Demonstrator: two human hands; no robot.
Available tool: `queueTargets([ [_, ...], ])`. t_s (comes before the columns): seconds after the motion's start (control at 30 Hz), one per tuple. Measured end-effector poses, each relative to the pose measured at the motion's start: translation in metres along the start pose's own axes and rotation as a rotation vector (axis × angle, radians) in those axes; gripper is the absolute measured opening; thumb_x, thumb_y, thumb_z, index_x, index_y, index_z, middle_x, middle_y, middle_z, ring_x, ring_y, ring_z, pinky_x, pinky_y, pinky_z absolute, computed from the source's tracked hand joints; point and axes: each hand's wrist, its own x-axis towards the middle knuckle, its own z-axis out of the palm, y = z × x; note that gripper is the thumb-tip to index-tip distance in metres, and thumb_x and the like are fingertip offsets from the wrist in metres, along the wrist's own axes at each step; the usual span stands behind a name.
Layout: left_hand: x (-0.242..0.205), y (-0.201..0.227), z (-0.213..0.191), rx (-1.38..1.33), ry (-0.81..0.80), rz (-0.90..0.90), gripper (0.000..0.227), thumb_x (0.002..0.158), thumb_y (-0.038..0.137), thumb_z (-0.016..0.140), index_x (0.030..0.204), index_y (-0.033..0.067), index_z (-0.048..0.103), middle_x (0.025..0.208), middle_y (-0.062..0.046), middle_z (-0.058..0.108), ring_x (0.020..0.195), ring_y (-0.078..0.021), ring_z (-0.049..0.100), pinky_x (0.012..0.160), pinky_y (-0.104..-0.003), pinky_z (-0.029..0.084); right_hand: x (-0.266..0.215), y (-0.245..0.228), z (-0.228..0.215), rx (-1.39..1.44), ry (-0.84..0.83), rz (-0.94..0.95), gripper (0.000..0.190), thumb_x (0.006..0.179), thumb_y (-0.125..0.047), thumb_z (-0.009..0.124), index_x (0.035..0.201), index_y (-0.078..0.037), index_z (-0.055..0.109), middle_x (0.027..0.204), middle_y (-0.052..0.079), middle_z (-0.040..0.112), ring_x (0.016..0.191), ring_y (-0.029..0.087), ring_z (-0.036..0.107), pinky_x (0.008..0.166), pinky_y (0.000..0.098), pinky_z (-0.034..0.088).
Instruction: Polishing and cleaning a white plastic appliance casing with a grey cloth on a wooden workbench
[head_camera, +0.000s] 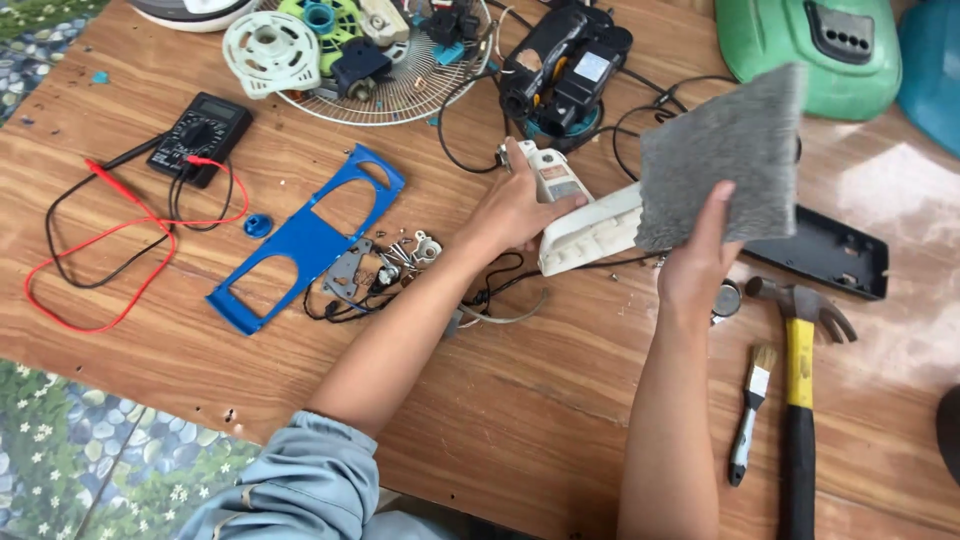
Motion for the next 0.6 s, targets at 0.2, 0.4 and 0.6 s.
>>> queueTargets([
  [0.2, 0.021, -0.029, 0.021, -0.067, 0.039, 0.022, 0.124, 0.086, 0.058, 0.066, 0.157, -0.0034, -0.015, 0.15, -0.038, 0.041, 0.139, -0.0473, 0.047, 0.118, -0.056, 0.038, -0.007, -0.004, 0.005, -0.619, -0.246, 0.119, 0.08, 0.107, -0.073, 0.045, 0.161, -0.016, 0.03, 0.163, 0.014, 0.037, 0.152, 0.031, 0.03, 0.125, 0.052, 0.023],
  [0.4, -0.009, -0.017, 0.02, -0.199, 0.013, 0.042, 0.107, 0.094, 0.051, 0.052, 0.158, -0.0062, -0.012, 0.159, -0.036, 0.027, 0.144, -0.0472, 0.038, 0.119, -0.056, 0.036, -0.02, -0.009, 0.021, -0.653, -0.295, -0.058, 0.068, 0.112, -0.06, 0.044, 0.157, -0.01, 0.039, 0.155, 0.019, 0.046, 0.148, 0.031, 0.037, 0.125, 0.0507, 0.024],
  [0.6, -0.032, -0.001, 0.019, -0.405, 0.071, 0.16, 0.105, 0.093, 0.032, 0.061, 0.158, -0.0052, -0.014, 0.148, -0.042, 0.04, 0.133, -0.0522, 0.05, 0.109, -0.061, 0.046, -0.03, -0.007, 0.02, -0.597, -0.316, -0.144, 0.053, 0.114, -0.044, 0.047, 0.148, -0.005, 0.053, 0.143, 0.022, 0.057, 0.138, 0.032, 0.048, 0.115, 0.0541, 0.033],
])
